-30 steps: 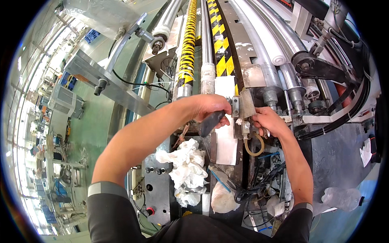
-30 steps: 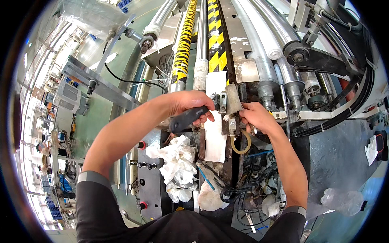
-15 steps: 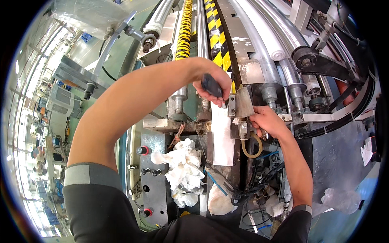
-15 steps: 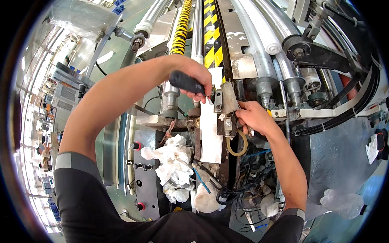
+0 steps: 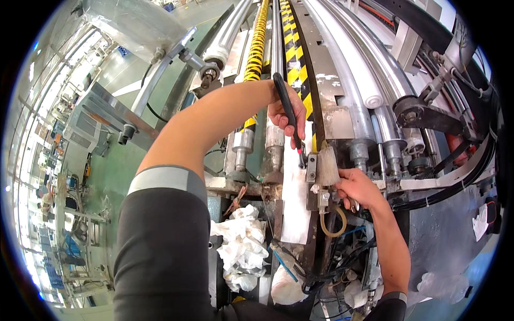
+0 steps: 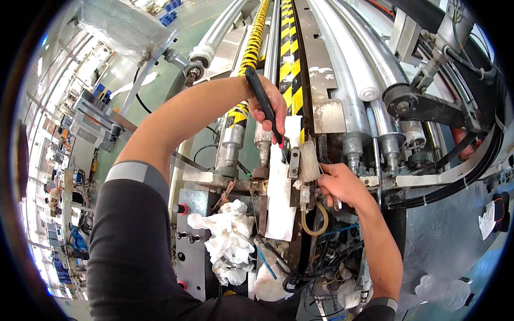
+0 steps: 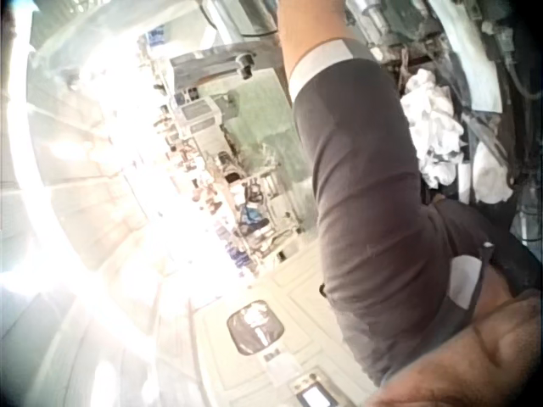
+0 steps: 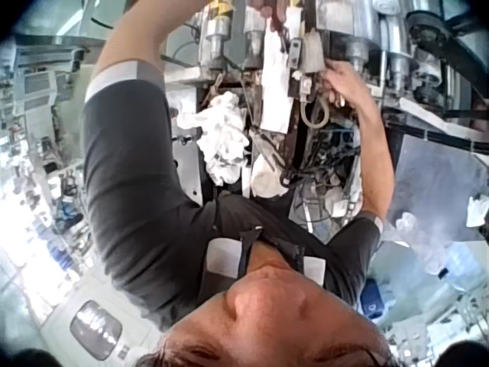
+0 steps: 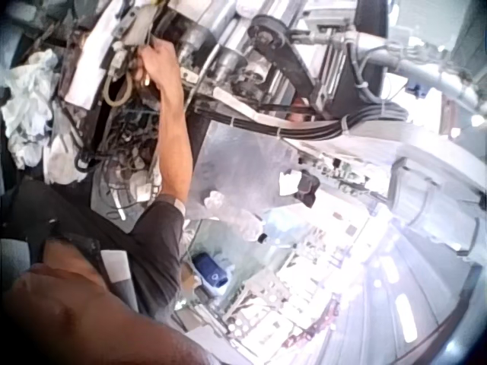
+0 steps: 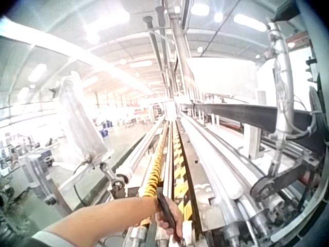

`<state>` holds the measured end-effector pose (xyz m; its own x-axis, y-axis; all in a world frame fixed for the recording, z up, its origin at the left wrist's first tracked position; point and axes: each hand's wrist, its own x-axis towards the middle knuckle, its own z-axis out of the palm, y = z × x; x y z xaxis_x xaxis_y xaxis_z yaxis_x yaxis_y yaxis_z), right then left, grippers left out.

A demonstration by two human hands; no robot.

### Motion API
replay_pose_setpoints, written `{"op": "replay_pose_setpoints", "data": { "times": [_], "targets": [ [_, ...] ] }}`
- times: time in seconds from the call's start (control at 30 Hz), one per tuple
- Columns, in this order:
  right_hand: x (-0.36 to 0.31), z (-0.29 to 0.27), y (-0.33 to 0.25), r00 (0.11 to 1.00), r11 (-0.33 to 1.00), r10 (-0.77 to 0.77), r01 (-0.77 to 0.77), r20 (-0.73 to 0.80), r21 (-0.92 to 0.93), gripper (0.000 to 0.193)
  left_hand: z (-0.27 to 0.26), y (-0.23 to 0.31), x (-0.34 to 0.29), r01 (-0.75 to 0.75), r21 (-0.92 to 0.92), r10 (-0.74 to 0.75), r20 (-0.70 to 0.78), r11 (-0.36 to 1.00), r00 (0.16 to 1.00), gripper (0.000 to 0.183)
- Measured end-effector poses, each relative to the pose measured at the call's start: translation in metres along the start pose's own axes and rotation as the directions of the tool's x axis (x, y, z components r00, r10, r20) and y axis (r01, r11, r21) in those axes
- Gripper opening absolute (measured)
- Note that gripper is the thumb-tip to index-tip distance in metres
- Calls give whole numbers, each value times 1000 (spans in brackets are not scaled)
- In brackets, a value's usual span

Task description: The person performs maintenance on an industrial machine by using a wrench to tighten or loosen bolts on a metal component near rolling tubes, while also handling white tape and cloth.

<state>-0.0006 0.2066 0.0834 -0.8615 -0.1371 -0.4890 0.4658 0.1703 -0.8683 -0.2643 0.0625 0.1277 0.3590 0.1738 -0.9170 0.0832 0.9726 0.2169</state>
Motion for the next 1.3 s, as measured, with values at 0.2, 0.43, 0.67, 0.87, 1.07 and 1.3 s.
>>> {"op": "replay_pose_setpoints", "data": {
  "times": [0.2, 0.43, 0.67, 0.87, 1.07, 1.3],
  "targets": [
    [3, -1, 0, 1000, 1000, -10, 10, 20, -12, 17, -21, -6, 8, -7, -45, 11, 85, 999, 996, 37],
    [-4, -3, -8, 1000, 994, -3, 5, 17, -112, 17, -34, -30, 19, -139, -34, 143, 165, 990, 976, 37],
    [-3, 2, -6, 1000, 992, 3, -3, 0, -129, 22, -21, -56, 32, -186, -15, 186, 40, 982, 982, 30],
    [-3, -3, 3, 1000, 995, -13, 14, 13, -100, 23, 10, -52, 24, -118, -122, 113, -48, 985, 992, 22],
    [-1, 1, 1, 1000, 991, -24, 24, -2, -131, 17, 95, -100, 8, -399, 75, 385, -472, 914, 793, 23],
    [-6, -1, 6, 999, 996, -33, 31, -29, -80, 17, 221, -142, 40, -833, -160, 248, -910, 530, 332, 31]
  ]
}}
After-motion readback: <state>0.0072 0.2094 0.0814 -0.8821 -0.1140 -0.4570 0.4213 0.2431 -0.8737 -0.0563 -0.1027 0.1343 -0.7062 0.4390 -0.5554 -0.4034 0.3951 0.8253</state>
